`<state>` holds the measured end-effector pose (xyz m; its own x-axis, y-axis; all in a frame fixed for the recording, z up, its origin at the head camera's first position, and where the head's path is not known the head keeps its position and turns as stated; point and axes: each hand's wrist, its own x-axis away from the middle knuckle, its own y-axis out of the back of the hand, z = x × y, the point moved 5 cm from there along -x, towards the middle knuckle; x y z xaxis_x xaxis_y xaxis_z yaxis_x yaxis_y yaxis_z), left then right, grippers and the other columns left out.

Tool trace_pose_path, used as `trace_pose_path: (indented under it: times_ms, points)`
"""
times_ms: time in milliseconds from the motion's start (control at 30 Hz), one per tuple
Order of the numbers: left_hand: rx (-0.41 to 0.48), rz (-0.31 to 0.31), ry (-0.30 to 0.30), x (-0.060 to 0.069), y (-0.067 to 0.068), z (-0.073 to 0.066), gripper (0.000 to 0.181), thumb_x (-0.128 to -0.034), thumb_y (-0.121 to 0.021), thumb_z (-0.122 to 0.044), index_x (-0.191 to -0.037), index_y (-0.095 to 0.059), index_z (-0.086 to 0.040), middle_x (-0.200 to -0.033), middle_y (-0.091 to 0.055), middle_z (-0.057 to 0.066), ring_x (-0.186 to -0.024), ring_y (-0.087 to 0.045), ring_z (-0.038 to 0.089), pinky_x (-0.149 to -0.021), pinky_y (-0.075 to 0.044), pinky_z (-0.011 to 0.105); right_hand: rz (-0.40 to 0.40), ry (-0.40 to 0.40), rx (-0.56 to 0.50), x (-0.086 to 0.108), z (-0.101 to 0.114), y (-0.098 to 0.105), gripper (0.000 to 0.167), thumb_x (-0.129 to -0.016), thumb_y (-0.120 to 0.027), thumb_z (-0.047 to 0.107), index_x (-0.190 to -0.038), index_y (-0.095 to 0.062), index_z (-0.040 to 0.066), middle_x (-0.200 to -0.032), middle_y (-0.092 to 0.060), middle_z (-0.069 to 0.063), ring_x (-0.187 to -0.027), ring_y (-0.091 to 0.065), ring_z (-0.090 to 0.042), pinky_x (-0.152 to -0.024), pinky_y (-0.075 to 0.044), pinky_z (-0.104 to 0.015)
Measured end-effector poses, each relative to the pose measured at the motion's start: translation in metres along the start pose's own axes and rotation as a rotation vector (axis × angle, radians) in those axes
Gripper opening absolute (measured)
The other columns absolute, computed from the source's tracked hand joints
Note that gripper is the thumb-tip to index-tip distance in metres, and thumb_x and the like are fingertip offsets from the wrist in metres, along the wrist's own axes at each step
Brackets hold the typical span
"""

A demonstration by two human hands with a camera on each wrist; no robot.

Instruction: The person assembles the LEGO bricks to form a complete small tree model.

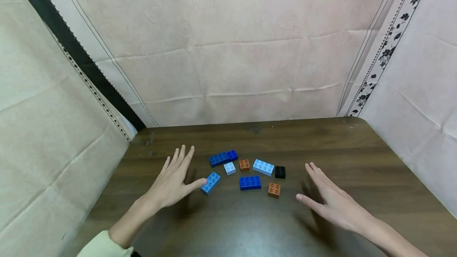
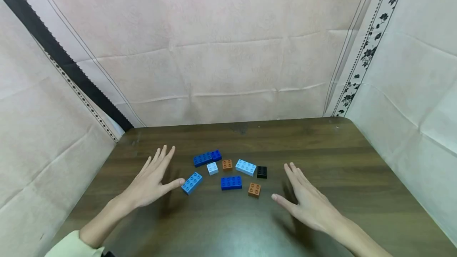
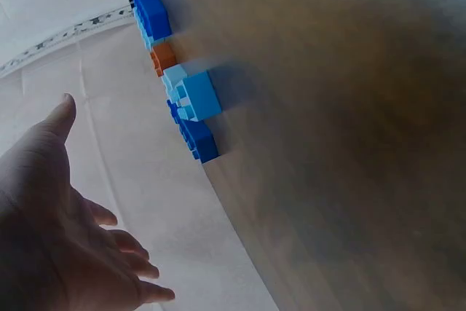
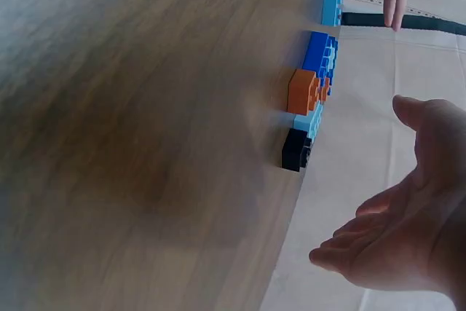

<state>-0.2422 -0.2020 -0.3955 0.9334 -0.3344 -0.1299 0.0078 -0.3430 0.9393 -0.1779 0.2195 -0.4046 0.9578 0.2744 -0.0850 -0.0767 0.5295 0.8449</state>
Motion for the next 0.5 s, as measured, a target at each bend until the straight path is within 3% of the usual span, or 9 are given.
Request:
trace_pose_path:
  times_ms: [167, 233, 367, 500]
  points:
    - [0.124, 0.033, -0.012, -0.022, 0.0, -0.004, 0.104, -0.1016, -0.06, -0.065, -0.172, -0.003, -0.013, -0.176, 0.003, 0.018, -0.162, 0.005, 0.037, -0.127, -0.004, 0.065, -0.013, 0.021, -0.081, -0.011, 0.003, -0.004, 0.092, -0.102, -0.071, 0.049, -0.165, -0.027, -0.002, -0.167, -0.033, -0.03, -0.146, -0.042, -0.051, -0.108, -0.043, -0.072]
    - [0.18, 0.054, -0.019, -0.031, -0.001, -0.007, 0.102, -0.1031, -0.058, -0.064, -0.171, 0.0, -0.015, -0.177, 0.005, 0.014, -0.162, 0.007, 0.034, -0.127, -0.006, 0.065, -0.027, 0.027, -0.112, -0.016, 0.003, -0.006, 0.085, -0.101, -0.075, 0.04, -0.161, -0.035, -0.006, -0.161, -0.042, -0.031, -0.128, -0.061, -0.046, -0.104, -0.049, -0.067]
    - [0.343, 0.109, -0.004, -0.05, -0.005, -0.014, 0.1, -0.1046, -0.058, -0.062, -0.171, 0.004, -0.02, -0.177, 0.008, 0.005, -0.162, 0.005, 0.028, -0.127, -0.01, 0.063, -0.028, 0.02, -0.211, -0.025, 0.003, -0.012, 0.067, -0.1, -0.077, 0.026, -0.151, -0.05, -0.008, -0.15, -0.055, -0.029, -0.118, -0.068, -0.043, -0.1, -0.054, -0.061]
    - [0.507, 0.134, 0.013, -0.069, -0.013, -0.02, 0.096, -0.106, -0.062, -0.053, -0.172, -0.002, -0.017, -0.178, -0.002, 0.006, -0.162, -0.008, 0.032, -0.127, -0.017, 0.06, -0.003, 0.017, -0.377, -0.034, 0.0, -0.02, 0.049, -0.1, -0.076, 0.012, -0.142, -0.061, -0.008, -0.14, -0.065, -0.025, -0.127, -0.065, -0.042, -0.1, -0.057, -0.049]
